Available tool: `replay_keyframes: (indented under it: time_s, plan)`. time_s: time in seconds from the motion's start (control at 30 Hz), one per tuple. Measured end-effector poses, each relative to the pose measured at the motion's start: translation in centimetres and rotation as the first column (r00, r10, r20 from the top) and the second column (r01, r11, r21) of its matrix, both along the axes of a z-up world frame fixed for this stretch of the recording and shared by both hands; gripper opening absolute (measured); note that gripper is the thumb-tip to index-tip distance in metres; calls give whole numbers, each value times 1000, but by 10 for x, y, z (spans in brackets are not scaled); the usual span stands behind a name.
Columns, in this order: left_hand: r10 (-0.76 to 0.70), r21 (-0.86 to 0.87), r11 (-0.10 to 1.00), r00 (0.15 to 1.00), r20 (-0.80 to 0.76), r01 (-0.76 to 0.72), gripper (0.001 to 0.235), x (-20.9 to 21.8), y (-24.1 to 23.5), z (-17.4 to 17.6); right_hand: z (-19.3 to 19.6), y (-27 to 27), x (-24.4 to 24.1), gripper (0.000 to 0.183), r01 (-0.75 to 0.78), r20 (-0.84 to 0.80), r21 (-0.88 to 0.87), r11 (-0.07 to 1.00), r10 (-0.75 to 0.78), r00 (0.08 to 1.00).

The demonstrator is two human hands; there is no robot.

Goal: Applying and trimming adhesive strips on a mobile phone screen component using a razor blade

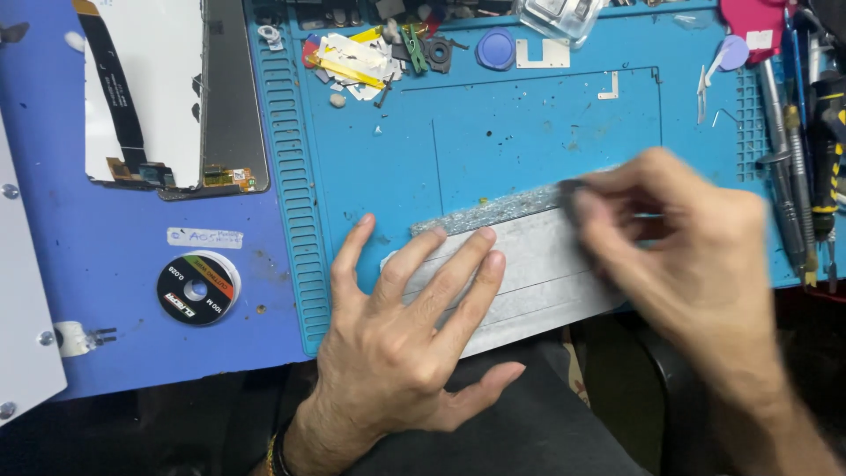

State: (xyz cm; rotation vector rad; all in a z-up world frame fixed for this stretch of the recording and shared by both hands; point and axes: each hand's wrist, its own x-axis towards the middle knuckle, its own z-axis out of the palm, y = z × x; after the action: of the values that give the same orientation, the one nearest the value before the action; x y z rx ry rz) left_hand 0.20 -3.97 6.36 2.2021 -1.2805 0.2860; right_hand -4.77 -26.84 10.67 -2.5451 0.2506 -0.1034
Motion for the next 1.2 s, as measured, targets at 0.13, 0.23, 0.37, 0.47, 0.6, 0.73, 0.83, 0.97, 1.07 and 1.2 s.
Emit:
replay_keyframes:
  time_s: [0.13,0.23,0.37,0.47,0.6,0.73,0.83,0.97,1.07,1.2]
  plan:
    - [-12,-20,1000,1000,-18,11,64,1,-1,0,6,7,-2,9,333,-9,143,932,-335,942]
    - [-14,12,1000,1000,-12,14,63,0,0,2,-4,17,5,11,-52,105,-24,998,54,993]
    - [-8,4,1000,1000,-21,8,63,1,-1,1,3,-4,-11,8,73,30,-41,997,-71,997]
    - [-6,2,1000,1000,-28,6,63,1,0,1,7,1,-10,7,137,35,-22,990,-136,990]
    - [-3,8,1000,1000,-7,3,62,1,-1,1,-4,23,11,10,-133,119,61,989,125,985]
    - [8,-4,1000,1000,-26,-8,62,1,-1,2,-2,-19,-20,13,120,-24,-136,983,-124,992]
    - [-2,-24,1000,1000,-20,1,63,2,-3,3,4,-1,-12,8,162,59,30,986,-164,985]
    - [-2,4,1000,1000,-12,2,62,-1,-2,2,-6,3,-10,9,-52,46,54,997,50,998]
    - [13,-12,1000,1000,-13,-14,63,0,-3,2,3,-10,-18,8,150,14,48,987,-151,988]
    - [10,-16,1000,1000,-4,-10,62,0,-4,3,3,11,-10,14,36,68,50,998,-40,997]
